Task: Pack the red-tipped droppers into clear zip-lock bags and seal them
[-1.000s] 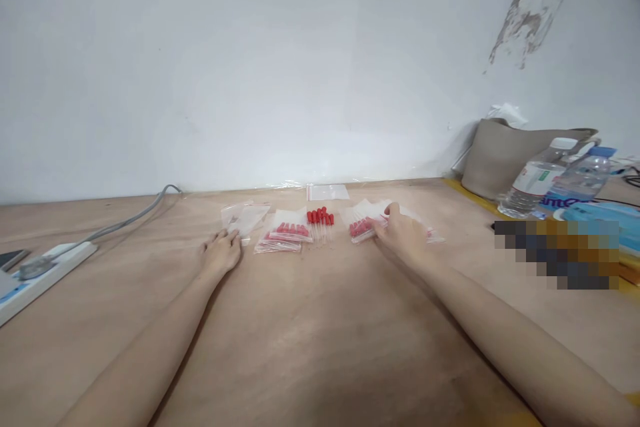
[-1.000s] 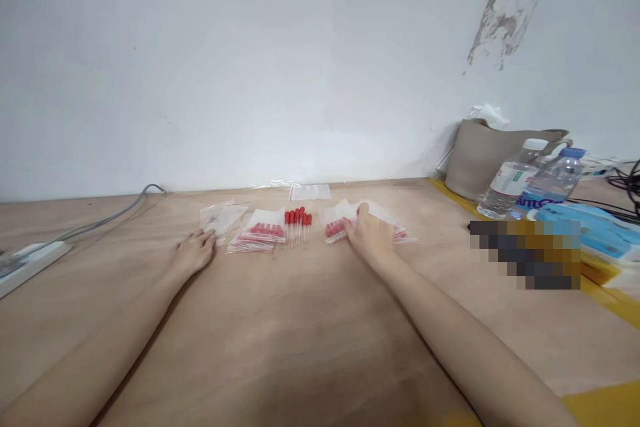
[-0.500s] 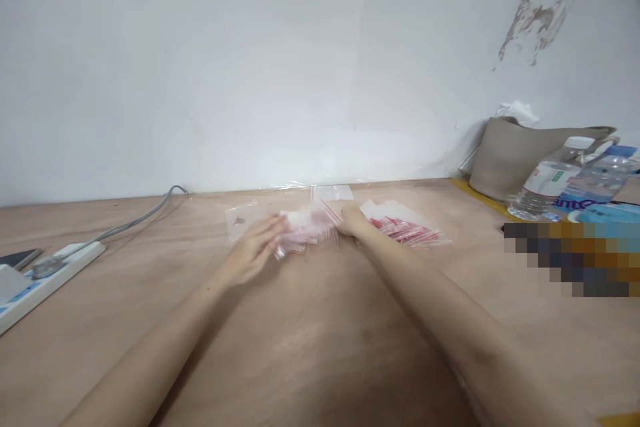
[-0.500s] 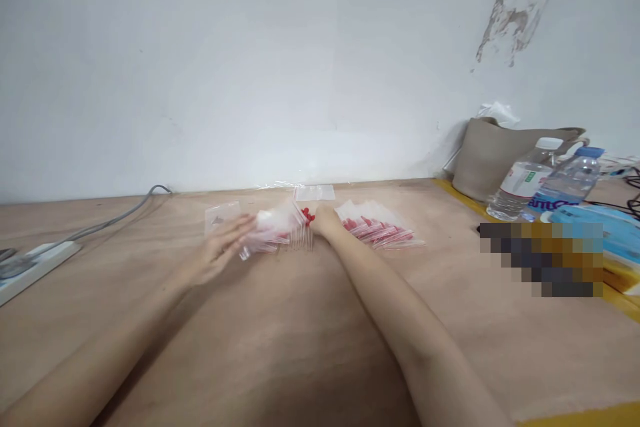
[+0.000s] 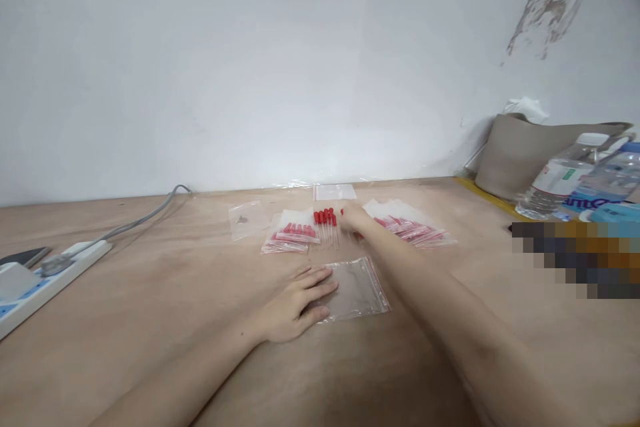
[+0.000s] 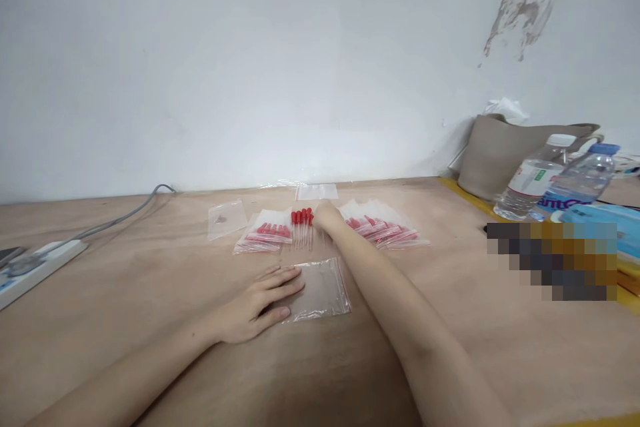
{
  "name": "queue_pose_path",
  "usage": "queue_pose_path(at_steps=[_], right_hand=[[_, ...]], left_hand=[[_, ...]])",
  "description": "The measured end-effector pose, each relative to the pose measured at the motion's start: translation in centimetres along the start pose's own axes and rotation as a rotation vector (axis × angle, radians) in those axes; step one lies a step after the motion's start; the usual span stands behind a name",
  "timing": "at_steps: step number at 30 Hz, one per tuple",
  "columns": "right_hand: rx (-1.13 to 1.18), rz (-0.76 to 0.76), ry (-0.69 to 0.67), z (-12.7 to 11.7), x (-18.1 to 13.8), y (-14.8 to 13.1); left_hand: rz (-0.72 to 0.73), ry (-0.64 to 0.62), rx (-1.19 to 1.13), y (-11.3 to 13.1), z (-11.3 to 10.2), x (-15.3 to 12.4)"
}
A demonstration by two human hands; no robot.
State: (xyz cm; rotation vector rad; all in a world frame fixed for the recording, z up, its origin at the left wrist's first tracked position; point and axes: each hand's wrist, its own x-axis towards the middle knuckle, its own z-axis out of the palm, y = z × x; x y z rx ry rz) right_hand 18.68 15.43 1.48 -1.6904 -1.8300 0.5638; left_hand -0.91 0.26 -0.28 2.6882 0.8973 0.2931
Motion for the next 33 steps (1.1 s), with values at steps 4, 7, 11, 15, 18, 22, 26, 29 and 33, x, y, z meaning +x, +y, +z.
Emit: queue_pose_path(at_steps=[4,7,11,15,18,22,26,29,33], right_hand=[[0.0,0.001,0.133,-3.3,-3.3,1.3],[0.195,-0.078,0.274,-4.8,-7.1,4.3],[0.607,-0.006,0.345,-4.3,-11.5,7.9],[0.849,0.039,0.342,-2.7,-13.2,8.1],[0.914,0.055,0.322,-1.9,-13.4,7.1],[0.948,0.087,0.177,-1.8,-14.2,6.3],[0.918,0.042,-0.059,-2.7,-14.9,6.3],[0.861,0.0,-0.219,-3.6,-15.0,6.6],[0.827,-0.042,-0.364,-4.2,-15.1,6.8]], left_hand=[[0.011,-0.014,0.006,-0.1,0.0,0.2],[0.017,-0.009,0.02,-0.4,0.1,0.2],[0.013,-0.016,0.05,-0.5,0.1,0.3],[0.019,-0.012,0.054,-0.5,0.1,0.3],[0.021,-0.004,0.054,-0.5,0.1,0.3],[0.017,-0.005,0.067,-0.5,0.2,0.3],[0.026,0.015,0.055,-0.4,0.2,0.4],[0.038,0.024,0.038,-0.3,0.2,0.4],[0.039,0.02,0.026,-0.3,0.0,0.4]])
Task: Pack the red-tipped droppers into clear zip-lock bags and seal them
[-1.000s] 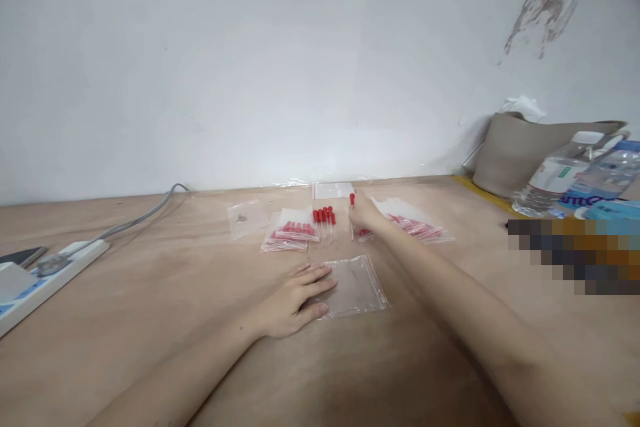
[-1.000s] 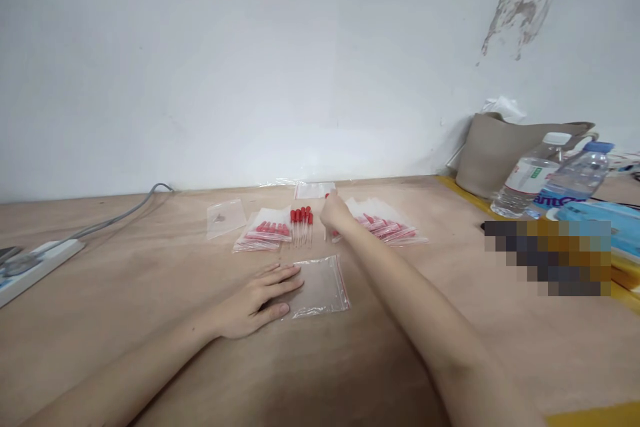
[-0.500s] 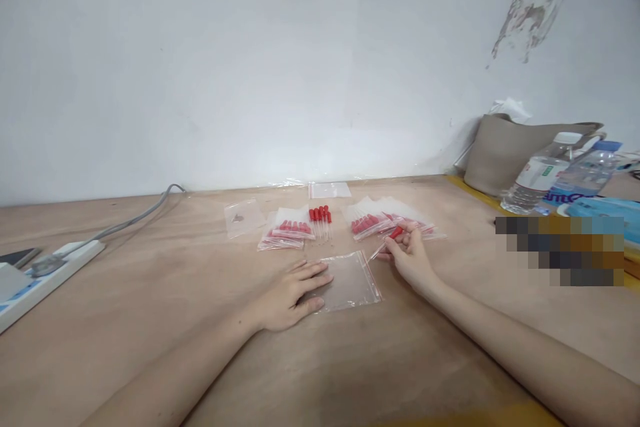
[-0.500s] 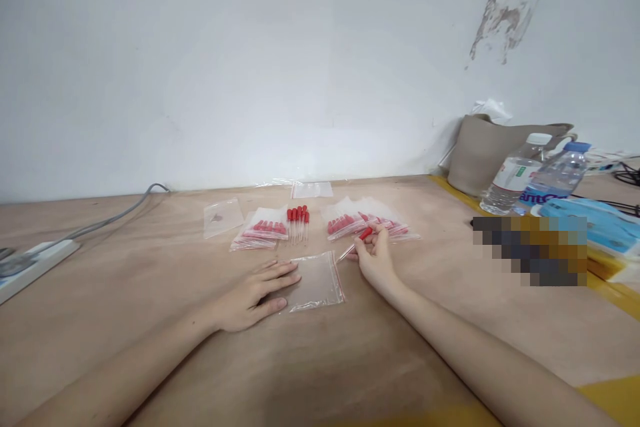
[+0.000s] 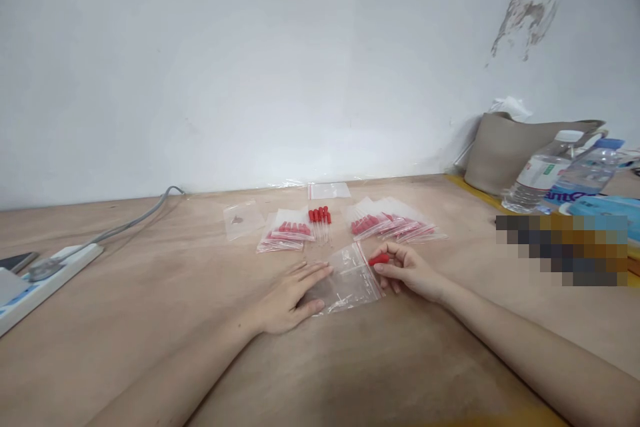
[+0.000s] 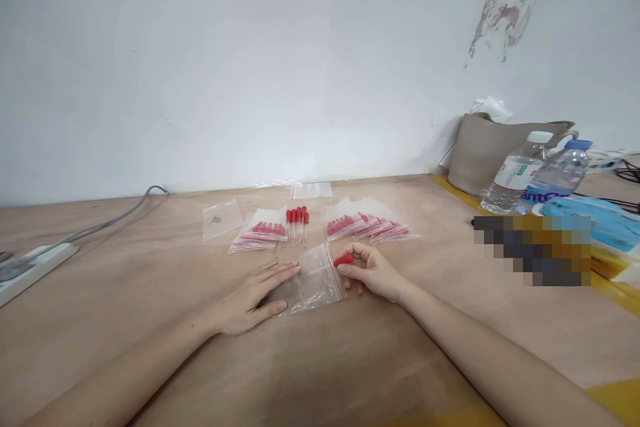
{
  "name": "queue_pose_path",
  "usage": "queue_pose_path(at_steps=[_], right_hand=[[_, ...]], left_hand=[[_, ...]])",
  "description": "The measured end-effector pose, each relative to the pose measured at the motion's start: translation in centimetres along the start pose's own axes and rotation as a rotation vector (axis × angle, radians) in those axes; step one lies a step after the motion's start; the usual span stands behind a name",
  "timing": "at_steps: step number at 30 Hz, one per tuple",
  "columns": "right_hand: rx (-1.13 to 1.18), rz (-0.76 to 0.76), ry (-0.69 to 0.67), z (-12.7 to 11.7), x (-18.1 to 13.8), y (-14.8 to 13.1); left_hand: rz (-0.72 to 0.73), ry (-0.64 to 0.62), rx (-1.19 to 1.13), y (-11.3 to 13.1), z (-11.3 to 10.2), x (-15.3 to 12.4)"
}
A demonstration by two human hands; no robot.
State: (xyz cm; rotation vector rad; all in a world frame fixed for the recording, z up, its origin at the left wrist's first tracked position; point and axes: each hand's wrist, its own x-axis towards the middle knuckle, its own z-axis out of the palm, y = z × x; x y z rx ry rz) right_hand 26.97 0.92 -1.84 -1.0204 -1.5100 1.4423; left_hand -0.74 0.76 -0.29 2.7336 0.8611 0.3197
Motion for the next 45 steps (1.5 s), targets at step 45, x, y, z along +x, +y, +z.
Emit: queue_pose_path(at_steps=[45], right_hand=[[-0.163,0.114,0.158,1.0,0.2,0.5]], left_hand=[[0.019,0.095,-0.159,-0.3,0.1,0.6]])
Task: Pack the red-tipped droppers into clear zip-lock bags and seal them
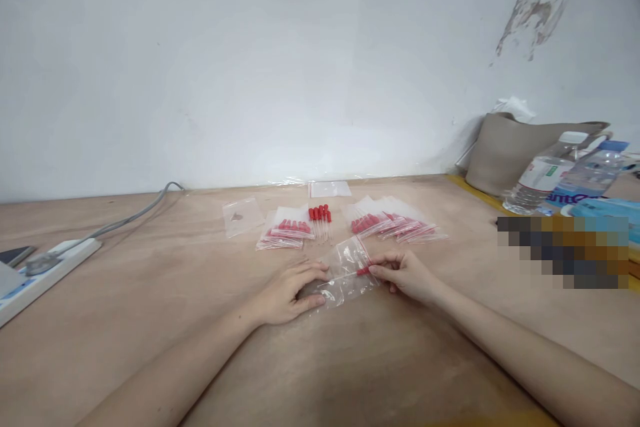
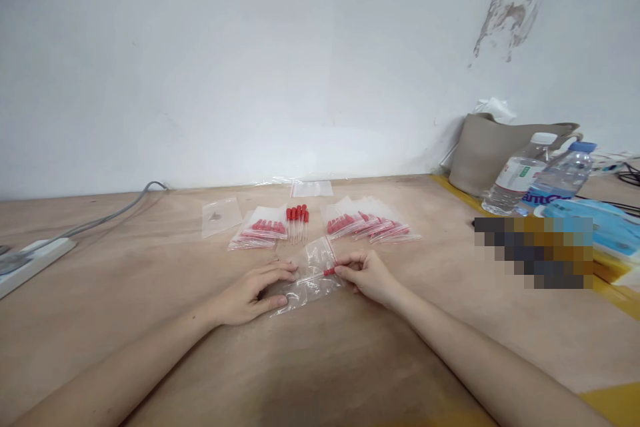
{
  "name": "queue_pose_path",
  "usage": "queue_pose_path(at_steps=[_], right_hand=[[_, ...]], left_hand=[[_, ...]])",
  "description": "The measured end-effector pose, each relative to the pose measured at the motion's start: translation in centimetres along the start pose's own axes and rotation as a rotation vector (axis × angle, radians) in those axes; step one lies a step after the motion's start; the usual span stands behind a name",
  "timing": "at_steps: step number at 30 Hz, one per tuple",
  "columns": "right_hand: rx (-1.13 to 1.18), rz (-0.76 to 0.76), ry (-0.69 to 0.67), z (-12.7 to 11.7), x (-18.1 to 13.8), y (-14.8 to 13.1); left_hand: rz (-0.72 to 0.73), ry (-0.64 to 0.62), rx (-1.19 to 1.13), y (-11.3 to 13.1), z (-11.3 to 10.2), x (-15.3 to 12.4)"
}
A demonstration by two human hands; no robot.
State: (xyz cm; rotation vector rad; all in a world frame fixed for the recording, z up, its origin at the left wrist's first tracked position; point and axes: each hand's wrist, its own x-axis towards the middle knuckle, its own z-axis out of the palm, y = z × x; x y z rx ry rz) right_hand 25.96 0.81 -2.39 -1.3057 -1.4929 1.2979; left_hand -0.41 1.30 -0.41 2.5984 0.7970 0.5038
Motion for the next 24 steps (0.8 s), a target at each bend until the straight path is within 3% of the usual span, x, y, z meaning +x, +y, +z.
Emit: queue_pose_path(at_steps=[8,15,21,24], right_hand=[[0.095,0.019,0.043,0.1,0.1,0.2],[0.144,-0.064,-0.035,-0.1,-0.4,-0.8],[0.037,-0.113,-0.064,-0.1,0.0,-0.6],[-0.032,-0.134,-0.01,-0.2,0.0,-0.5]], left_hand=[[-0.016,0.002,-0.025,0.3,-0.3,0.0],[-0.003,0.001,0.017,0.2,-0.2,-0.1],[-0.018,-0.049,0.075,-0.1,-0.1,-0.1],[-0.029,-0.036,0.043,-0.1,-0.1,-0.2]])
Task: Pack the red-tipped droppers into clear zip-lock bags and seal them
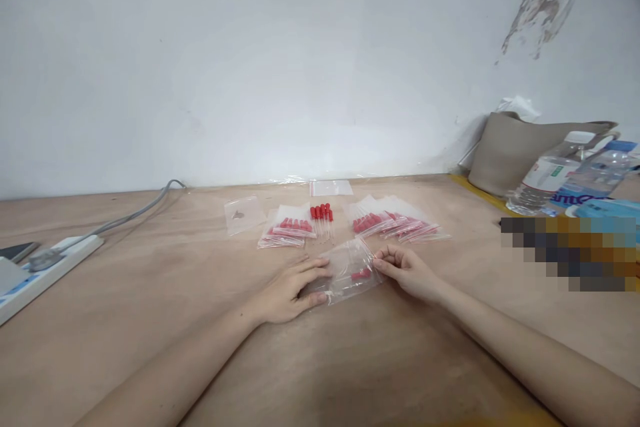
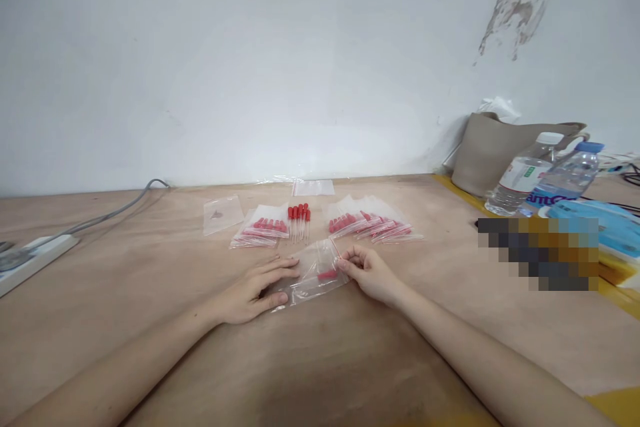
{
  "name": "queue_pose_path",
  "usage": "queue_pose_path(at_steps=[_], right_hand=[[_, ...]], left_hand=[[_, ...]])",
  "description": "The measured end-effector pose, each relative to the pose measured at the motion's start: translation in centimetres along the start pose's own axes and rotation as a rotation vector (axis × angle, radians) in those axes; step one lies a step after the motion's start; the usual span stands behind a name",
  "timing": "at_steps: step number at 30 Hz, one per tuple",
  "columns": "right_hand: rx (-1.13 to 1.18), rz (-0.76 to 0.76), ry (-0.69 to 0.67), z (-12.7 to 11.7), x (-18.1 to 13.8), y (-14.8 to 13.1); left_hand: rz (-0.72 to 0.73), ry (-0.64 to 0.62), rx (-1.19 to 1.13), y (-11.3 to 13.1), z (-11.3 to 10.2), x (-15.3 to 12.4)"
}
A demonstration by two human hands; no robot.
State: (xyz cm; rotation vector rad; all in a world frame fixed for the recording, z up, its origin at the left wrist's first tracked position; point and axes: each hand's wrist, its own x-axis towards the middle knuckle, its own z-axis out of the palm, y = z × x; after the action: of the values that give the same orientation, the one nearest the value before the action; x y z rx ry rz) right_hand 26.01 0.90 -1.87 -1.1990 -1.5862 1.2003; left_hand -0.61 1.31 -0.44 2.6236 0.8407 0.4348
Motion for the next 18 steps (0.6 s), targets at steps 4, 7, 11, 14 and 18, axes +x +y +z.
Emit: queue_pose_path(at_steps=[4,7,11,14,18], right_hand=[[-0.135,0.033,0.02,-0.14,-0.2,-0.14],[-0.126,0.048,-0.031,-0.12,-0.39,-0.31],[-0.025,0.063,-0.058,-0.12,-0.35,-0.31],[0.002,0.042,-0.066,-0.2,-0.15,-0.13],[0.067,0.055,-0.091,-0.16,-0.09,0.11]], left_hand=[[-0.021,0.051,-0.061,0.1,0.03,-0.04],[-0.022,0.05,-0.068,0.1,0.01,-0.07],[-0.014,0.036,-0.045,0.19,-0.14,-0.13],[-0.013,0.032,-0.017,0.33,-0.26,-0.14],[-0.013,0.034,-0.009,0.41,-0.31,-0.1]])
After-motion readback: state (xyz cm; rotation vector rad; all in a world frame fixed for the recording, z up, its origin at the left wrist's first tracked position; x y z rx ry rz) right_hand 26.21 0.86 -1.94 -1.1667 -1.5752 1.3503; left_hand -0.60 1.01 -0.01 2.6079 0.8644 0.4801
